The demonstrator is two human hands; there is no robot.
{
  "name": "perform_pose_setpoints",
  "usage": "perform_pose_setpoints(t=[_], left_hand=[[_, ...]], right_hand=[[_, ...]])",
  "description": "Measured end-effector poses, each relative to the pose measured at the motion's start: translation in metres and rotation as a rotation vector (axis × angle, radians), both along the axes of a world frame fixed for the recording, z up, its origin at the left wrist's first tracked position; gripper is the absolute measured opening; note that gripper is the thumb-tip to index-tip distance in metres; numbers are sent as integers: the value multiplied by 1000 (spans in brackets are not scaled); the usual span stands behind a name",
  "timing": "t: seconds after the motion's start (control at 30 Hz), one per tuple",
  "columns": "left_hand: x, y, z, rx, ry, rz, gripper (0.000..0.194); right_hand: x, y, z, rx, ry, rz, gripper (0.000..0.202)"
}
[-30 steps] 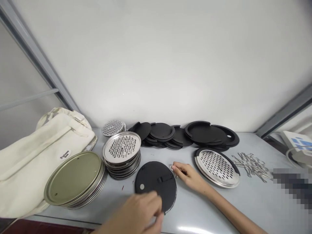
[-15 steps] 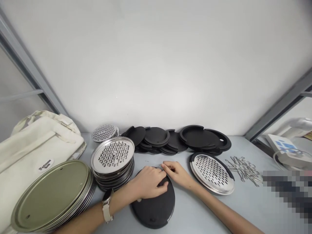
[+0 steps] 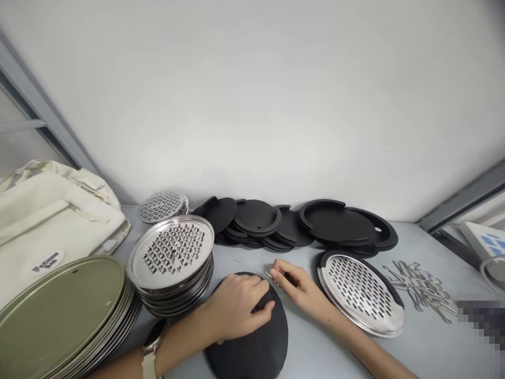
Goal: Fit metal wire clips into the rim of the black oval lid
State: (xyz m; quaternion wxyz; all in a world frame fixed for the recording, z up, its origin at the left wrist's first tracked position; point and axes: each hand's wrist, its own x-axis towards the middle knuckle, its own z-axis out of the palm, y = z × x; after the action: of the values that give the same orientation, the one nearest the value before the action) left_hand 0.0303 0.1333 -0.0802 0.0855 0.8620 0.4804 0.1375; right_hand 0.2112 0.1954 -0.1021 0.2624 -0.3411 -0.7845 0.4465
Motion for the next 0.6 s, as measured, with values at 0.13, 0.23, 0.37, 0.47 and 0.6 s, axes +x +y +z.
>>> perform_pose_setpoints(t=[0.13,0.23,0.37,0.47,0.6], left_hand=[[1,-1,1,1,2,3,15],[1,-2,2,0,1,-11,16],[0,-3,2,11,-2,-17,17],[0,-4,1,17,-4,-11,18],[0,-4,0,24,-7,-8,16]], right_hand=[[2,-1,4,36,38,-30,32],[3,0,7,51,66,-43,29],[3,-2,7,-40,84,30,32],[2,-6,5,3,-2,49,36],[1,-11,5,107,-88,54,37]])
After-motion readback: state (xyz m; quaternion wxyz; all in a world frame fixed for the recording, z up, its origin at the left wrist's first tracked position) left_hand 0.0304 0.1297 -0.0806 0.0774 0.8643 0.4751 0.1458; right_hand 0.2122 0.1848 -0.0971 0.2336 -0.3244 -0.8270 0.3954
